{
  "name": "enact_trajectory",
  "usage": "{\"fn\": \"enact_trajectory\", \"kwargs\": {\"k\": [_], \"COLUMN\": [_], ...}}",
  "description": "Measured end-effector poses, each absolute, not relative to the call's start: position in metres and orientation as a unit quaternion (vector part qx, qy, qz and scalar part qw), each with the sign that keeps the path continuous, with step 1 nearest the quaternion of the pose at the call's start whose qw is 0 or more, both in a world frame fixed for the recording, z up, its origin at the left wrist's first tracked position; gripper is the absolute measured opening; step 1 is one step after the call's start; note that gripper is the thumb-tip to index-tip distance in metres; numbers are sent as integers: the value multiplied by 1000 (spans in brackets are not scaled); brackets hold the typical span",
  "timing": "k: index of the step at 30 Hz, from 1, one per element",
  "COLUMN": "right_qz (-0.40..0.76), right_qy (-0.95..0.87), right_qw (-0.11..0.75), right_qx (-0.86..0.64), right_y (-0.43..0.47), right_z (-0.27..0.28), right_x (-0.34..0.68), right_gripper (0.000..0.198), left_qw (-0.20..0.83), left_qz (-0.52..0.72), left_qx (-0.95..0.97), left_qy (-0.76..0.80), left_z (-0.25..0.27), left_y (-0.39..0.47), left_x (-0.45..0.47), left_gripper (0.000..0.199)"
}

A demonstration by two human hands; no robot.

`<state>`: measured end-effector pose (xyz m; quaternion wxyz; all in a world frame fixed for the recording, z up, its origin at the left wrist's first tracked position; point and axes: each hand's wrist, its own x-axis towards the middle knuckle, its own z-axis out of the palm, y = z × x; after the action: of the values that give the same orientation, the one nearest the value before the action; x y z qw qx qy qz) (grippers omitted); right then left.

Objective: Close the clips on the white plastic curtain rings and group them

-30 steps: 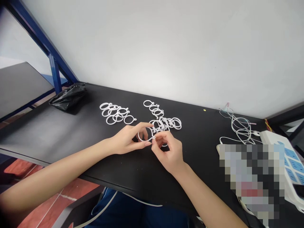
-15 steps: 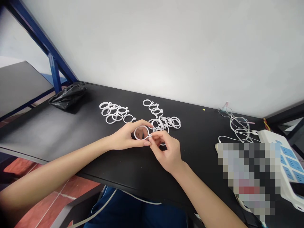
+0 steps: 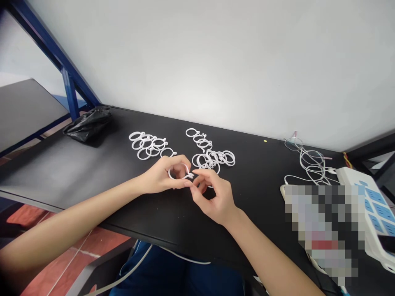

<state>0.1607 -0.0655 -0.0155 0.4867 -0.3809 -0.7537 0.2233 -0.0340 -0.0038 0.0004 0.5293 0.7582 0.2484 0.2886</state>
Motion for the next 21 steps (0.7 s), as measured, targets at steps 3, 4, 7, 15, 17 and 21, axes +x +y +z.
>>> {"fn": "enact_trajectory", "kwargs": {"k": [3,4,7,15,17,21], "right_qz": [222,218,202,150,147,134], "right_qy": [-754,-753,-751,-749,-748,-747], "right_qw": [491,492,493,488,489,510], "right_qx": [-377,-379,-390,-422,-424,-405], "right_y": [-66,-66,-66,-63,-63,-63], "right_z": [-15,-15,-15,-14,-14,-14], "right_x": [161,161,160,159,158,158], "right_gripper": [30,29,26,12,11,15], "left_qw": [540,536,515,478,469,456], "left_qz": [305,308,304,289,288,292], "left_qx": [746,748,762,787,793,799], "left_qy": [243,243,247,261,264,264], "left_z": [0,0,-2,-2,-2,-1], "left_y": [-2,-2,-2,-3,-3,-3], "left_x": [-34,-34,-34,-35,-35,-34], "left_gripper": [28,28,28,31,31,29]}}
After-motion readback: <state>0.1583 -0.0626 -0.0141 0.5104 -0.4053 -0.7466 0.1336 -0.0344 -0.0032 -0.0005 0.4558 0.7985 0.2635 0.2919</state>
